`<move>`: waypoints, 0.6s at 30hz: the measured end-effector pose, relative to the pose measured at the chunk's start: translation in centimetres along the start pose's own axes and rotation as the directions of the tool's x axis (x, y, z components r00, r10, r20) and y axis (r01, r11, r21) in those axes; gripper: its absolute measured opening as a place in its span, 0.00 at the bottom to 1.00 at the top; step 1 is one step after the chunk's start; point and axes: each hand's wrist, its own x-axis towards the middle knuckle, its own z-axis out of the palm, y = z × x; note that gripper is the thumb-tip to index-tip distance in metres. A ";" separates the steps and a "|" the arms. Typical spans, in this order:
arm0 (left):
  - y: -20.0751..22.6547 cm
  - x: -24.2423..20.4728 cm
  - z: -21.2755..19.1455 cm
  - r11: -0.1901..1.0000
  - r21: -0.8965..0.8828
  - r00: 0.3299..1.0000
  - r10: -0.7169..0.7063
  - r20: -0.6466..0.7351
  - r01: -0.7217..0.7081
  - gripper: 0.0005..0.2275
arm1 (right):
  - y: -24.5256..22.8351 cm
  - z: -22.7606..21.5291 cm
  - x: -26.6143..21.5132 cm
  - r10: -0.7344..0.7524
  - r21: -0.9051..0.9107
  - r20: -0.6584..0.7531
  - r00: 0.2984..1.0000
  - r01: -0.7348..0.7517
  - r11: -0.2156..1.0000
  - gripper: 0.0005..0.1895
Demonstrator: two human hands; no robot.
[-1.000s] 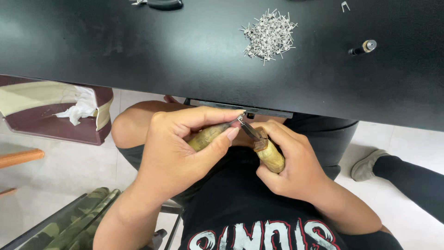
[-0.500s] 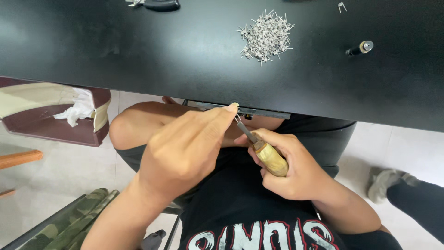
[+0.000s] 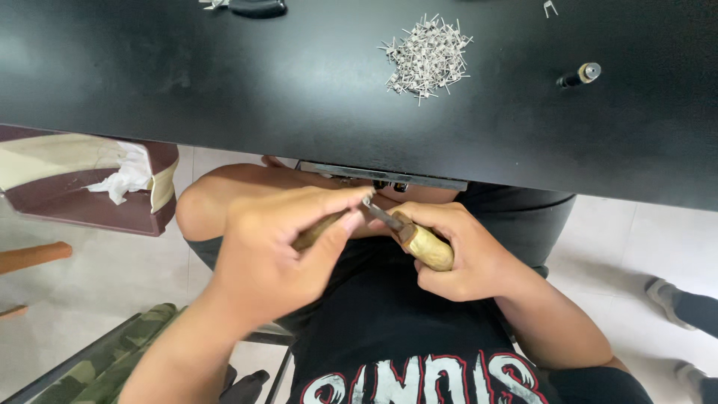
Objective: The person repeatedly picks up small metal pins from a pile on a black table, bends each one using pliers, and places the bent pieces back on the table. The task is performed one at a time in a repetitive loop.
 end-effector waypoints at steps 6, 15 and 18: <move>0.7 0.0 0.9 0.984 -0.093 0.984 -0.163 -0.079 0.155 0.09 | -1.1 0.1 0.1 -0.052 -0.094 -0.072 0.996 0.045 0.995 0.26; -0.3 -0.5 2.4 0.993 -0.117 0.950 -0.023 -0.312 -0.014 0.06 | -4.8 -2.0 -1.1 -0.044 -0.388 -0.253 0.966 -0.059 0.920 0.20; -0.5 -1.2 3.4 0.908 -0.409 0.911 -0.240 -0.336 0.088 0.12 | -6.6 -2.6 -0.9 -0.233 -0.604 -0.161 0.959 0.091 0.792 0.20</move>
